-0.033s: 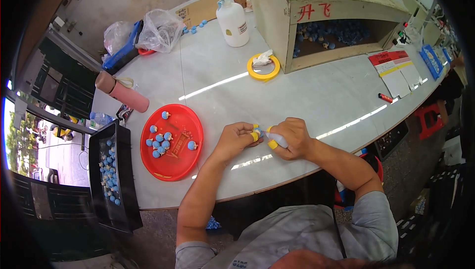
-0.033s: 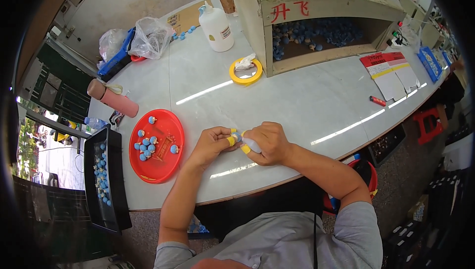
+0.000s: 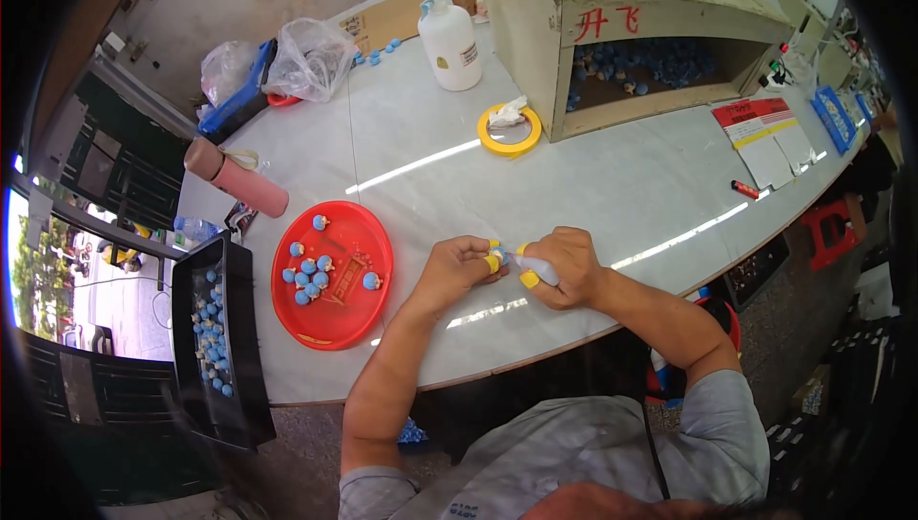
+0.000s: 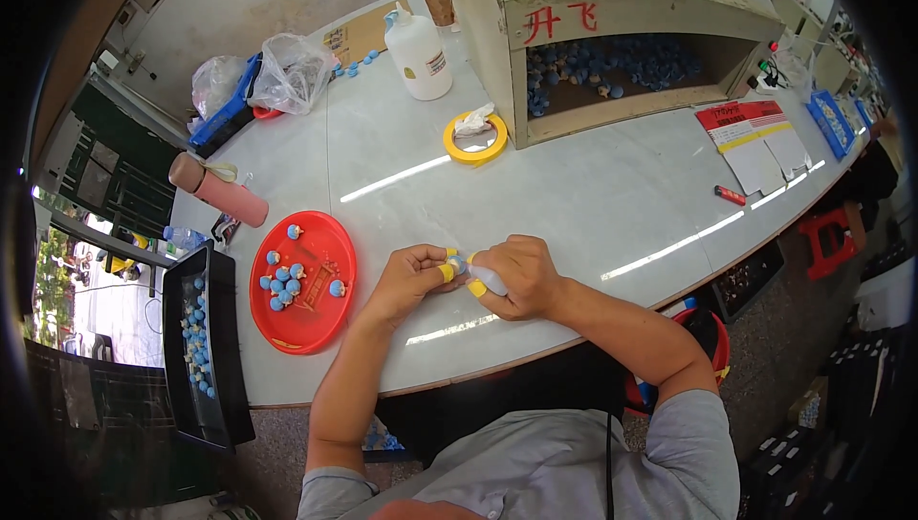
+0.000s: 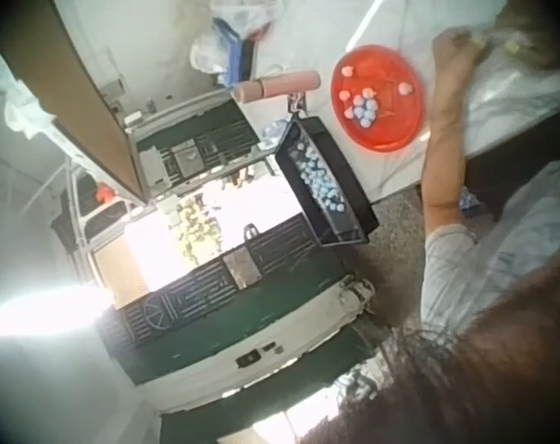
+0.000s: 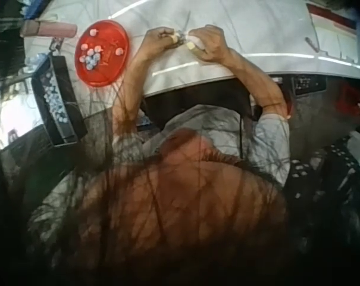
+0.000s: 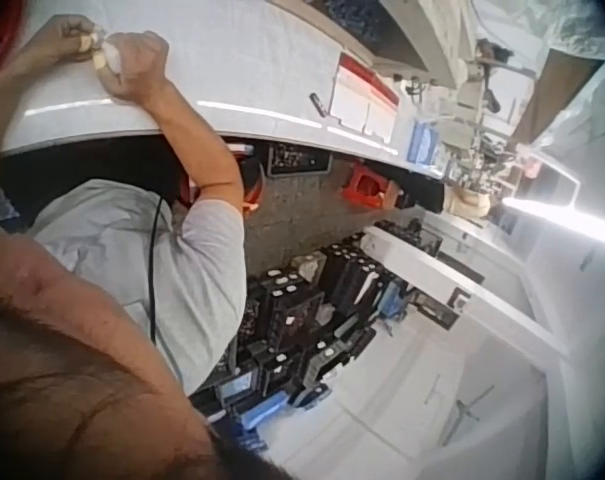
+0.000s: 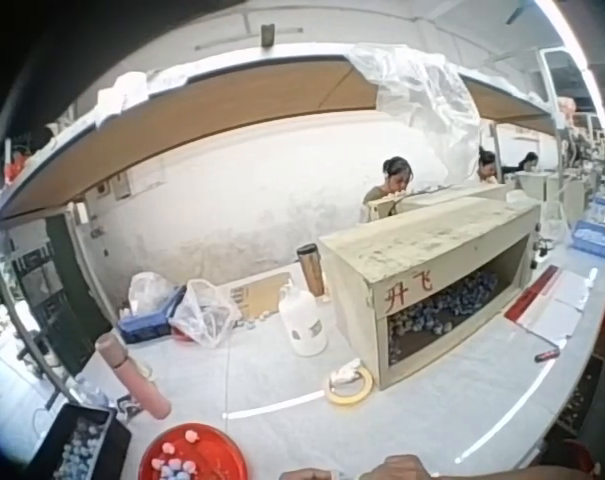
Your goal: The person applies glue from a small bottle onto toy components, retrieves matching parts from a storage box, and presses the pieces together by hand to assemble small figurines before placing them onto a red plate.
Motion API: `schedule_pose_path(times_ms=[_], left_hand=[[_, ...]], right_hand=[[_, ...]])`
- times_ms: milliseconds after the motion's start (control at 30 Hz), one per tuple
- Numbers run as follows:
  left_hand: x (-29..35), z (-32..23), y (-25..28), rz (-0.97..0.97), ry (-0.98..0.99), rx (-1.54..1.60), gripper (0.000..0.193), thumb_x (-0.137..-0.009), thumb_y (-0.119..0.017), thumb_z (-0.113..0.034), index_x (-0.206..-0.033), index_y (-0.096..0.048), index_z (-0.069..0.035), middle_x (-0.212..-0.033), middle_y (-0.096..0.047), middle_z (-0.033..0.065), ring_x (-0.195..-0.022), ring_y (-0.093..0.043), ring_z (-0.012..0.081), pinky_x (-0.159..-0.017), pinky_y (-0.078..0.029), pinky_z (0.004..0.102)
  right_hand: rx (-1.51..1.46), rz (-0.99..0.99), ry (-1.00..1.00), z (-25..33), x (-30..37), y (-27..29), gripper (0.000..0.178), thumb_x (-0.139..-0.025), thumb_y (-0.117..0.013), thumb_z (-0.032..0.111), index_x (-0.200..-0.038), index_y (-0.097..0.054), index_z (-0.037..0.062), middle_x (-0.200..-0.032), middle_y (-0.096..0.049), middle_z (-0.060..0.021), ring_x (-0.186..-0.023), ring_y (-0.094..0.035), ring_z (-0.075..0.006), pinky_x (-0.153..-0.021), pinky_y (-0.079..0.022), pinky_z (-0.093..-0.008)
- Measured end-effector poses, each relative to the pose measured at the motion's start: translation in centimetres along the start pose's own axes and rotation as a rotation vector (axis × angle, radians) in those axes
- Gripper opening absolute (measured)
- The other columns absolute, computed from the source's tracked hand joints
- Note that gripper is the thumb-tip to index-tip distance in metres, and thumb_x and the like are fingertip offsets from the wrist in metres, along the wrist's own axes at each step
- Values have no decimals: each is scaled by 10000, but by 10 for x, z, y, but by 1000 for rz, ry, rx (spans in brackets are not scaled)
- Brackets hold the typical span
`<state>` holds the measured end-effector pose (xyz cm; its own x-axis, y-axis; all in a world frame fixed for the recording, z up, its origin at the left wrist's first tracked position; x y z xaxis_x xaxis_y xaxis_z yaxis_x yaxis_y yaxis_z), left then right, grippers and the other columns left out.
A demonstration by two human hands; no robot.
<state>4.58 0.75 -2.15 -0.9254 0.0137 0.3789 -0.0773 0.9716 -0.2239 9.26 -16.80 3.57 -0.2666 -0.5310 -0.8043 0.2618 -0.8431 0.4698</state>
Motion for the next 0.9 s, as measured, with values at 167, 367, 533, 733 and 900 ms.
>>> schedule_pose_path(times_ms=[167, 367, 533, 733, 900], left_hand=[[3, -5, 0, -1, 27, 8, 249, -883, -616, -49, -1107, -571, 50, -1027, -643, 130, -935, -673, 231, -818, -560, 271], [5, -9, 2, 14, 67, 24, 309, -887, -599, -71, -1171, -535, 32, -1033, -659, 107, -863, -676, 170, -661, -517, 219], [13, -14, 4, 7, 52, 69, 220, -851, -642, -87, -1053, -572, -35, -1011, -670, 108, -825, -667, 155, -617, -487, 219], [10, -11, -1, 57, 75, 78, 233, -851, -654, -69, -1056, -550, -35, -1029, -667, 104, -859, -669, 161, -626, -498, 215], [13, -14, -11, 81, 55, 122, 258, -869, -622, -37, -1107, -527, -7, -1042, -657, 118, -918, -669, 197, -731, -544, 237]], right_hand=[[-48, -124, -135, -3, -2, 13, 206, -740, -662, 48, -919, -577, -6, -748, -607, -104, -556, -553, -217, -517, -434, -306], [-332, -243, -591, -23, 8, 23, 316, -811, -624, 6, -1086, -470, -14, -930, -652, -106, -804, -619, -137, -717, -485, -275], [-408, -193, -844, -40, 3, 54, 283, -875, -569, 11, -1126, -438, -3, -1053, -637, -127, -957, -626, -153, -861, -458, -267], [72, -369, -924, -107, 66, 150, 292, -802, -636, -22, -1064, -522, 40, -959, -568, -20, -820, -534, -117, -750, -438, -246], [370, -430, -985, -146, 111, 213, 299, -788, -654, -15, -1058, -531, 23, -905, -581, -31, -806, -534, -122, -752, -441, -249]])
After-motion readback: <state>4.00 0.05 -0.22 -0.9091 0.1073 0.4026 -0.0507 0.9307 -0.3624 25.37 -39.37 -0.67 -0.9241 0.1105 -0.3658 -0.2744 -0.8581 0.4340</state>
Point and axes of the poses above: each hand's wrist, its own x-axis away from the middle knuckle, its own y-axis out of the back of the hand, z = x × y, the point moved 5 cm from there along -x, towards the middle knuckle
